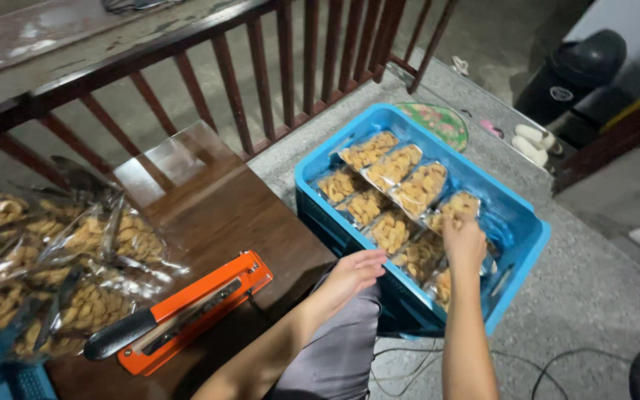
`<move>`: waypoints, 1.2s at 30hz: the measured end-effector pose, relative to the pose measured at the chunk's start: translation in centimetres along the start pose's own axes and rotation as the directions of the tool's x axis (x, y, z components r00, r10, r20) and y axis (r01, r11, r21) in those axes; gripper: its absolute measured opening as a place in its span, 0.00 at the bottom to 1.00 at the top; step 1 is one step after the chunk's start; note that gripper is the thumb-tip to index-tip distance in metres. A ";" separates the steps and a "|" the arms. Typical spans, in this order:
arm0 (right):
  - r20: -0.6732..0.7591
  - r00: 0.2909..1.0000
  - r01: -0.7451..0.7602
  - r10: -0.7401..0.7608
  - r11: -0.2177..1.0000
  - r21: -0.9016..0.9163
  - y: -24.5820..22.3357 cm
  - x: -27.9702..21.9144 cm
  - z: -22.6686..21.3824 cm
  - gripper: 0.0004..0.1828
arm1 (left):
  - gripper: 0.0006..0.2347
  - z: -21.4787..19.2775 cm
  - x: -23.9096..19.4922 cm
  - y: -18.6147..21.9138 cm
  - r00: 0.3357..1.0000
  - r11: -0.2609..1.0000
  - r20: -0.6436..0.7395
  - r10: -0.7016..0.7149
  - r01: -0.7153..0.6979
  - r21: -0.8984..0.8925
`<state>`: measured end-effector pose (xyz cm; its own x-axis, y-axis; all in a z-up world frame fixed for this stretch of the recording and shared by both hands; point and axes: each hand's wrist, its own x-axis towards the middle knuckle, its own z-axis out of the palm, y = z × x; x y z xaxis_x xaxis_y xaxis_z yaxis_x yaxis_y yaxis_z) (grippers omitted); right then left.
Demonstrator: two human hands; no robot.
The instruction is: The person sits on the floor and uses an orange handheld heat sealer to seal clear plastic bags filled with snacks. They pick up each bag, seal it, and place it into a blue basket.
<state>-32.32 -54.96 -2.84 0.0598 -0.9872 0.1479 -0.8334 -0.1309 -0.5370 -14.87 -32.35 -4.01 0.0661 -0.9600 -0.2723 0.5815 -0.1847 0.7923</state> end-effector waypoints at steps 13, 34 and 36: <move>0.299 0.560 0.209 -0.773 0.481 0.851 -21.8 -16.5 10.2 0.15 | 0.15 -15.9 -7.0 8.7 0.655 0.720 -0.372 0.658 -0.402 0.566; 0.244 0.301 0.230 -0.922 0.319 0.920 -33.7 -26.3 15.4 0.49 | 0.12 -18.4 -25.0 17.9 0.023 -0.054 0.050 0.999 0.365 0.929; 0.008 0.237 0.430 -0.972 0.112 0.896 -33.7 -26.3 12.0 0.51 | 0.12 -14.7 -27.0 19.6 -0.021 -0.115 0.125 0.992 0.272 0.955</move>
<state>0.82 -25.67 1.44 0.8282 -0.1071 0.5500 0.4245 -0.5209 -0.7406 6.67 -6.96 10.81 0.4740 -0.1893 0.8600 -0.8234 -0.4413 0.3567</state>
